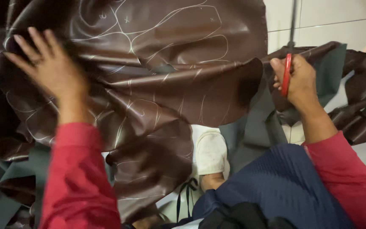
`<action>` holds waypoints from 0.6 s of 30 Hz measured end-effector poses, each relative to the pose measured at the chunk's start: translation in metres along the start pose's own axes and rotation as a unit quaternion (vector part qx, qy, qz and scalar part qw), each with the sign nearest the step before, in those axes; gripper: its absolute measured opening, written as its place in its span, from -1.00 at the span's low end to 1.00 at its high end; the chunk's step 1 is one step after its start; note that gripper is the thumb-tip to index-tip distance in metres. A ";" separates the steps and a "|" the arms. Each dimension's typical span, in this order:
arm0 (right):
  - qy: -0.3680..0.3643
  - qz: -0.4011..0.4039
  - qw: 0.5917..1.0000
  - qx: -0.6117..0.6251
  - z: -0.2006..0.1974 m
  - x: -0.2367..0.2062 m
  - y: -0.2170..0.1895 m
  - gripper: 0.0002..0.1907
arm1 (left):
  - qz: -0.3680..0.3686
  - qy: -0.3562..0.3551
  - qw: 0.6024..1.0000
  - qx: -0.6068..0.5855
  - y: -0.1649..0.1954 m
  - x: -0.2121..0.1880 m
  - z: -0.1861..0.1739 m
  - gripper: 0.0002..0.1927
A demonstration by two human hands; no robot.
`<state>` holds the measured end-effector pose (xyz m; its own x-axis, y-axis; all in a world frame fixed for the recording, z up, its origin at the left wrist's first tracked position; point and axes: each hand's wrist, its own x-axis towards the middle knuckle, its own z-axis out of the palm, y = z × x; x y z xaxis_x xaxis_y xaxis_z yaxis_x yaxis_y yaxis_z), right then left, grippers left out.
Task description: The person uses red-handled shears to cut a large sheet of brown leather laid on a tiled floor. They follow white chalk lines drawn on the leather, separating pieces and occasionally repositioning the material to continue cutting.
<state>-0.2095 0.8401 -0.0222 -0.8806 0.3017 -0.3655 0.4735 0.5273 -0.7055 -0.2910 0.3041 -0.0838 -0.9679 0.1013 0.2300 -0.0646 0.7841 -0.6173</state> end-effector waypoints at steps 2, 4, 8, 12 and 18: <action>0.038 -0.045 0.997 -0.048 0.002 -0.003 -0.004 -0.63 | -0.024 -0.004 0.893 -0.449 0.042 -0.008 -0.044 -0.45; 0.072 -0.111 0.986 -0.101 0.004 -0.003 -0.005 -0.63 | 0.119 0.079 0.827 -0.543 0.100 -0.035 -0.106 -0.65; 0.103 -0.158 0.969 -0.160 0.008 0.007 -0.004 -0.70 | 0.335 -0.104 0.690 -0.633 0.202 -0.117 -0.205 -0.35; 0.112 -0.166 0.966 -0.163 0.013 0.014 0.000 -0.72 | 0.337 -0.212 0.693 -0.601 0.243 -0.161 -0.205 -0.04; 0.081 -0.131 0.970 -0.189 0.023 0.019 0.000 -0.65 | 0.356 -0.051 0.751 -0.554 0.243 -0.157 -0.185 -0.52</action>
<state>-0.2264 0.8269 -0.0431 -0.9715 0.2226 -0.0817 0.2342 0.8469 -0.4773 -0.1098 0.5922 -0.1302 -0.6789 0.7328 0.0444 0.6642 0.5874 0.4624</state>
